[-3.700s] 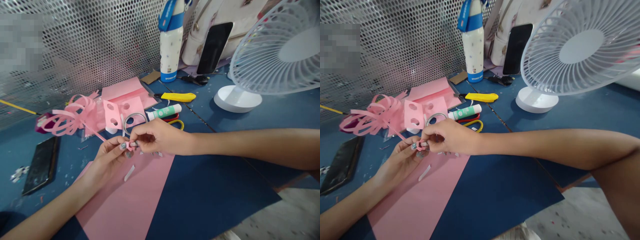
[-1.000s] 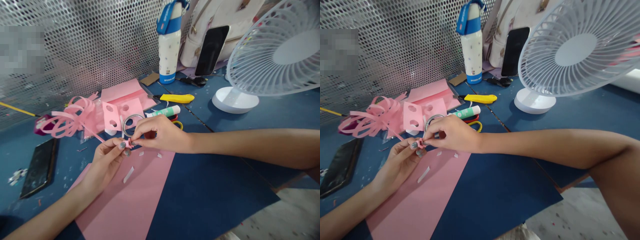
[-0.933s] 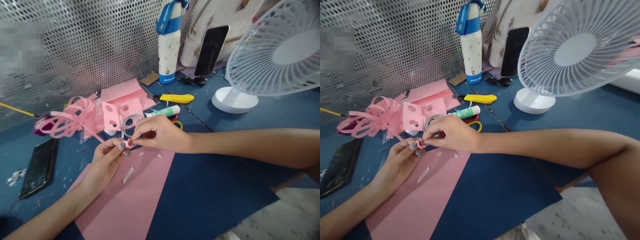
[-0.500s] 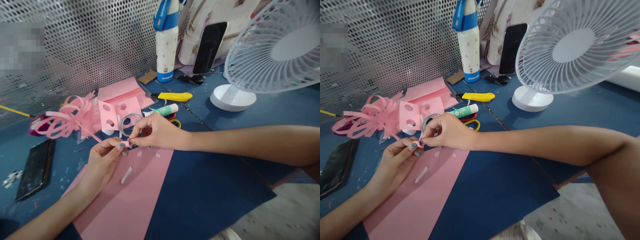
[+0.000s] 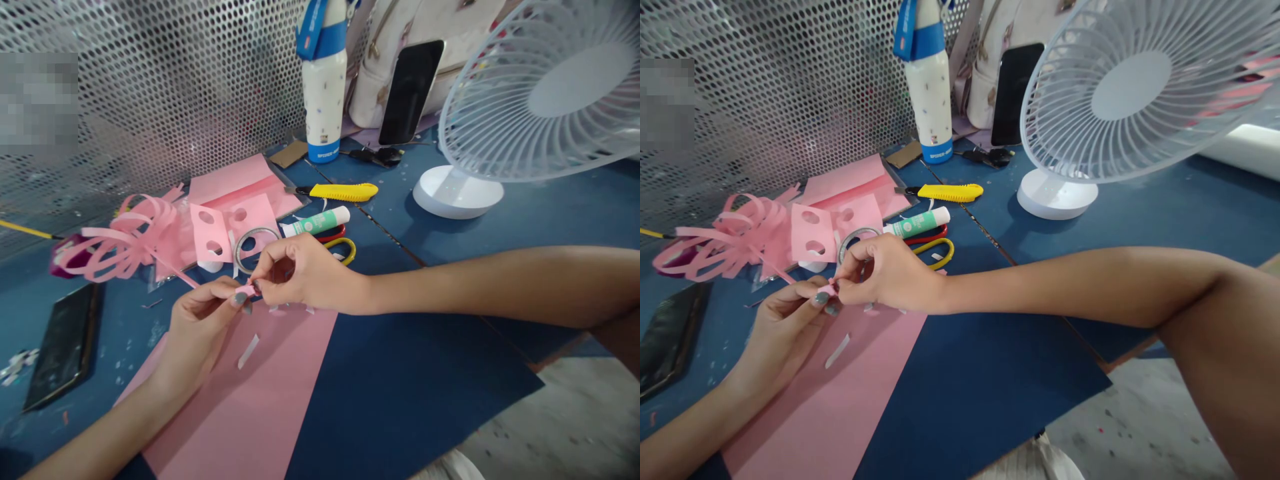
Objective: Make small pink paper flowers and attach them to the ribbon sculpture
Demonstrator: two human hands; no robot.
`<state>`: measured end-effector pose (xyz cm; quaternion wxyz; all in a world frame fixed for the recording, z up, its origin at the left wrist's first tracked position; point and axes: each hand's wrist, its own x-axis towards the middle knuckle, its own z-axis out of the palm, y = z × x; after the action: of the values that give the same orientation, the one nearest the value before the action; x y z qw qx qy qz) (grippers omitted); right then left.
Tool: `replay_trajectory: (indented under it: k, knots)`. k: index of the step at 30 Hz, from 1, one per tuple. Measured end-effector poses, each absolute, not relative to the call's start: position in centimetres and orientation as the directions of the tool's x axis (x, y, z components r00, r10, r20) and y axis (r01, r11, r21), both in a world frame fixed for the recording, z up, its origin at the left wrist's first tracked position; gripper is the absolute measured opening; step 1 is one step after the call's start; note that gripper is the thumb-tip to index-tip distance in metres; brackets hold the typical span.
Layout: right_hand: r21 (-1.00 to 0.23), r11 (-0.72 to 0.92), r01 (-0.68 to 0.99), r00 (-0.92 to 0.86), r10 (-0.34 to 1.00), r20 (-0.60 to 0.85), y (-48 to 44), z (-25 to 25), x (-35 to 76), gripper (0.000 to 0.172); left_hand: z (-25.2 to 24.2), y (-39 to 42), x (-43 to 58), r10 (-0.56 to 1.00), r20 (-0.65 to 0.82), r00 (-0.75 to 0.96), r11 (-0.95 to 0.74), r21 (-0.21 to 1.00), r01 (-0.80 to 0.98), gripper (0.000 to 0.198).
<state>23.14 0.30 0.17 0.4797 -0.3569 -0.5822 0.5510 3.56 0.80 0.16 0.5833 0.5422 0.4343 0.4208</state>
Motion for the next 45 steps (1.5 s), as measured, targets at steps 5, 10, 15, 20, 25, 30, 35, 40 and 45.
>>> replay_trajectory:
  k: [5, 10, 15, 20, 25, 30, 35, 40, 45]
  knots:
    - [-0.978, 0.170, -0.123, -0.292, 0.935, 0.199, 0.5, 0.3, 23.3, 0.004, 0.2, 0.9, 3.3, 0.953, -0.076, 0.294, 0.101, 0.993, -0.069, 0.022]
    - [-0.973, 0.166, -0.159, -0.329, 0.920, 0.210, 0.7, 0.2, 23.7, 0.002, -0.1, 1.1, 3.2, 0.944, -0.098, 0.316, 0.138, 0.985, -0.105, 0.021]
    - [-0.958, 0.251, -0.141, -0.343, 0.895, 0.285, 0.9, -0.1, 24.0, 0.006, 0.0, 1.1, 3.0, 0.949, -0.107, 0.296, 0.151, 0.980, -0.132, 0.021]
    - [-0.934, 0.344, -0.101, -0.340, 0.870, 0.357, 1.1, -0.3, 24.2, 0.009, 0.1, 1.1, 3.0, 0.952, -0.114, 0.286, 0.157, 0.979, -0.133, 0.022]
    - [-0.917, 0.394, -0.061, -0.318, 0.863, 0.392, 1.3, -0.2, 24.3, 0.005, 0.0, 1.1, 3.1, 0.952, -0.106, 0.287, 0.150, 0.979, -0.137, 0.021]
    - [-0.903, 0.426, -0.056, -0.266, 0.865, 0.425, 1.5, -0.3, 24.3, 0.004, -0.2, 1.2, 3.0, 0.951, -0.093, 0.293, 0.142, 0.978, -0.151, 0.020]
    - [-0.896, 0.440, -0.060, -0.259, 0.860, 0.440, 1.6, -0.3, 24.2, 0.005, -0.1, 1.2, 2.9, 0.949, -0.081, 0.303, 0.129, 0.981, -0.142, 0.020]
    - [-0.892, 0.451, -0.032, -0.293, 0.849, 0.440, 1.5, -0.4, 24.3, 0.004, -0.1, 1.2, 3.0, 0.948, -0.075, 0.308, 0.118, 0.985, -0.123, 0.020]
    - [-0.895, 0.447, -0.003, -0.321, 0.847, 0.424, 1.6, -0.4, 24.2, 0.004, -0.1, 1.2, 3.2, 0.956, -0.045, 0.289, 0.068, 0.995, -0.072, 0.022]
